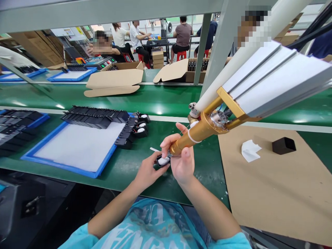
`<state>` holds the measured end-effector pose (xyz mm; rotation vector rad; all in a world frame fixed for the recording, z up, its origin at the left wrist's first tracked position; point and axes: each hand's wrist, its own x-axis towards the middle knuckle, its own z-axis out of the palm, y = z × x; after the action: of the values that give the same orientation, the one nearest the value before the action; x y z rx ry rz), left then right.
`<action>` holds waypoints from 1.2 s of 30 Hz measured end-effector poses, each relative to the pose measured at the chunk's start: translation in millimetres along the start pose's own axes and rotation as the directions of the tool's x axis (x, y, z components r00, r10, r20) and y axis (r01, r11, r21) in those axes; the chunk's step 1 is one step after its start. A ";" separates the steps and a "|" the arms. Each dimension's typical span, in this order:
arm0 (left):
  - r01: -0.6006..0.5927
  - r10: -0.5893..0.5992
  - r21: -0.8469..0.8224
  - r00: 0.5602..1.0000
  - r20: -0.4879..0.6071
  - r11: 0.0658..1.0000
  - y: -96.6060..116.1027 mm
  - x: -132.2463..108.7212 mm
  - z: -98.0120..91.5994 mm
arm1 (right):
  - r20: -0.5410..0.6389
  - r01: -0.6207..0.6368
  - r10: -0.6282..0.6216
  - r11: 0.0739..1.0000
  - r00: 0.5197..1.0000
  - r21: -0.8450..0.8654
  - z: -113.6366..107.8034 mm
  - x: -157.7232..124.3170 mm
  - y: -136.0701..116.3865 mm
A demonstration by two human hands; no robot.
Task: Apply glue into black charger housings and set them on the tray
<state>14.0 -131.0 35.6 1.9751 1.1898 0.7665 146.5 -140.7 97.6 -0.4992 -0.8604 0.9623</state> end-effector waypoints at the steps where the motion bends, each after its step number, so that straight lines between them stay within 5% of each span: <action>1: -0.007 0.007 -0.011 1.000 0.001 1.000 1.9 0.8 1.7 | 0.004 0.000 0.000 1.000 1.000 0.010 0.0 -0.2 0.0; 8: -0.083 0.081 -0.071 0.996 -0.023 0.994 8.1 4.8 10.3 | 0.004 0.005 -0.005 1.000 1.000 0.008 -0.7 -0.7 0.4; 25: 0.048 -0.047 -0.013 0.999 0.023 0.999 0.4 6.8 1.1 | -0.022 0.003 -0.004 0.999 1.000 -0.039 -2.8 3.6 0.7; 32: -0.055 0.045 0.087 0.993 0.113 0.995 -21.0 -2.2 -18.1 | -0.028 0.006 -0.007 0.999 1.000 -0.032 -2.1 3.2 0.6; 36: -0.008 -0.004 0.047 0.969 0.246 0.999 -36.7 -10.8 -31.8 | -0.046 0.000 -0.002 0.999 0.999 -0.044 -3.0 4.4 1.1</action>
<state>-32.9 -120.2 23.3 2.0422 1.0667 0.4795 149.7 -136.4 97.0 -0.5565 -0.8417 0.9297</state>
